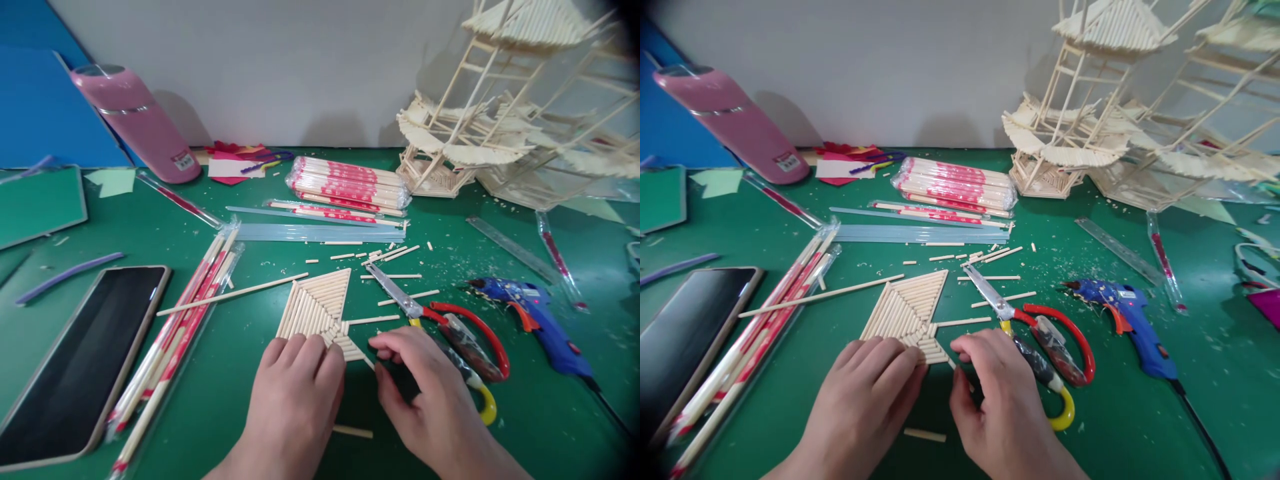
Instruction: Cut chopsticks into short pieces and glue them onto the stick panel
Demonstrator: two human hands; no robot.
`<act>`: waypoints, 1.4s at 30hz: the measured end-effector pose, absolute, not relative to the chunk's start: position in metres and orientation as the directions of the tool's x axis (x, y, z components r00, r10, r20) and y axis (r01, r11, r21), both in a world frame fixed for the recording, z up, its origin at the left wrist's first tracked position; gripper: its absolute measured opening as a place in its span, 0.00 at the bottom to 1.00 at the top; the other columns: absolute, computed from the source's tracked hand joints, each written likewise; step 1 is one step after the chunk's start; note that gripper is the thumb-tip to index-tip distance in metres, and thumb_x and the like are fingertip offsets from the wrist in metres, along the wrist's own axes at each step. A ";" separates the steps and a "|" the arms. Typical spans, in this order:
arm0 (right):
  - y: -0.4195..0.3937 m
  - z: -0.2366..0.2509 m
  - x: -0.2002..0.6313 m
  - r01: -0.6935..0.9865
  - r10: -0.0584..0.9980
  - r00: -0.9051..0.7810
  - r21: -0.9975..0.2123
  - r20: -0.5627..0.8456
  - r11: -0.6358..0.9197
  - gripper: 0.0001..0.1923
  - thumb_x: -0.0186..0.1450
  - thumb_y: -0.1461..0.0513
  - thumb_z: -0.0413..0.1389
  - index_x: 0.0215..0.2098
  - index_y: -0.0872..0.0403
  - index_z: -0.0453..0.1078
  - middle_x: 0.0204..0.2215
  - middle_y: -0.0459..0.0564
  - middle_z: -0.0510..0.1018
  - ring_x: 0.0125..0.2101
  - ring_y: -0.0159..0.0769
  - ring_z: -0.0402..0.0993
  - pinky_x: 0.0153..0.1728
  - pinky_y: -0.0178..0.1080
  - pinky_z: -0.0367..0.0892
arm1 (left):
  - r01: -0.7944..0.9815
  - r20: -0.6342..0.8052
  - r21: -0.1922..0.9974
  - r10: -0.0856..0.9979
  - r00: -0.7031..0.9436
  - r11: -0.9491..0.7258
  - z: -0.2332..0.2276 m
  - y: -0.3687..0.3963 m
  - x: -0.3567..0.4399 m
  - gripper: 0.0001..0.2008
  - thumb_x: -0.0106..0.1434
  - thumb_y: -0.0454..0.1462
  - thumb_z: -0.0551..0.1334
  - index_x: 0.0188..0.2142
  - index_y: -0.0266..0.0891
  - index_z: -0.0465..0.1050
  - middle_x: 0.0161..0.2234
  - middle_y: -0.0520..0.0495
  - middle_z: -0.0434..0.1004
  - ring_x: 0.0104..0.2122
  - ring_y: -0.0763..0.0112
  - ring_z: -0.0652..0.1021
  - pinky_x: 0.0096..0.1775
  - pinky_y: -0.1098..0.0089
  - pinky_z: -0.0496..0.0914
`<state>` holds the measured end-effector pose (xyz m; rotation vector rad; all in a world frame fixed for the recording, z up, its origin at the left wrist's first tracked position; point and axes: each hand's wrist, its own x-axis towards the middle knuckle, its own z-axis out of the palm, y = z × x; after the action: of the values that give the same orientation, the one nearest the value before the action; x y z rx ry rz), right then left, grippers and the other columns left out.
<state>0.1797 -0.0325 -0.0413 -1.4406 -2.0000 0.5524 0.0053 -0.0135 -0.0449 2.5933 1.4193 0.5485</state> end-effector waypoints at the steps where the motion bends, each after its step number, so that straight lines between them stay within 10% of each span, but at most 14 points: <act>1: -0.032 -0.041 0.179 0.697 0.944 -0.234 -0.637 0.231 0.329 0.14 0.57 0.72 0.50 0.42 0.57 0.62 0.33 0.51 0.69 0.35 0.34 0.65 0.35 0.38 0.65 | 0.786 0.252 0.289 0.835 0.489 -0.547 -0.045 -0.014 0.005 0.08 0.60 0.31 0.52 0.27 0.39 0.67 0.22 0.50 0.67 0.23 0.67 0.67 0.27 0.67 0.58; 26: -0.051 -0.024 0.186 0.653 0.904 -0.357 -0.629 0.237 0.423 0.04 0.62 0.67 0.50 0.34 0.53 0.64 0.27 0.46 0.70 0.29 0.32 0.66 0.29 0.36 0.64 | 0.574 0.490 0.396 0.694 0.528 -0.717 -0.046 -0.030 0.007 0.08 0.62 0.31 0.52 0.35 0.40 0.70 0.33 0.50 0.75 0.35 0.67 0.70 0.41 0.64 0.58; 33: -0.050 -0.035 0.243 0.932 0.967 0.026 -0.356 0.255 0.069 0.22 0.57 0.60 0.54 0.49 0.54 0.58 0.46 0.57 0.66 0.44 0.44 0.68 0.40 0.46 0.68 | 0.462 0.459 0.562 0.723 0.516 -0.686 -0.040 -0.030 0.006 0.10 0.61 0.29 0.50 0.36 0.39 0.68 0.26 0.48 0.73 0.26 0.70 0.69 0.34 0.66 0.59; 42: -0.035 -0.038 0.244 0.979 0.989 0.033 -0.206 0.145 -0.003 0.24 0.50 0.63 0.52 0.46 0.59 0.59 0.37 0.56 0.71 0.38 0.45 0.71 0.36 0.47 0.69 | 0.445 0.389 0.642 0.765 0.513 -0.625 -0.034 -0.031 0.005 0.10 0.62 0.29 0.48 0.35 0.38 0.66 0.25 0.48 0.69 0.25 0.71 0.68 0.32 0.67 0.62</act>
<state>0.2439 -0.0350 -0.0376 -2.0622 -2.0245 0.0596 0.0053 -0.0312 -0.0338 2.2907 0.9902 0.9189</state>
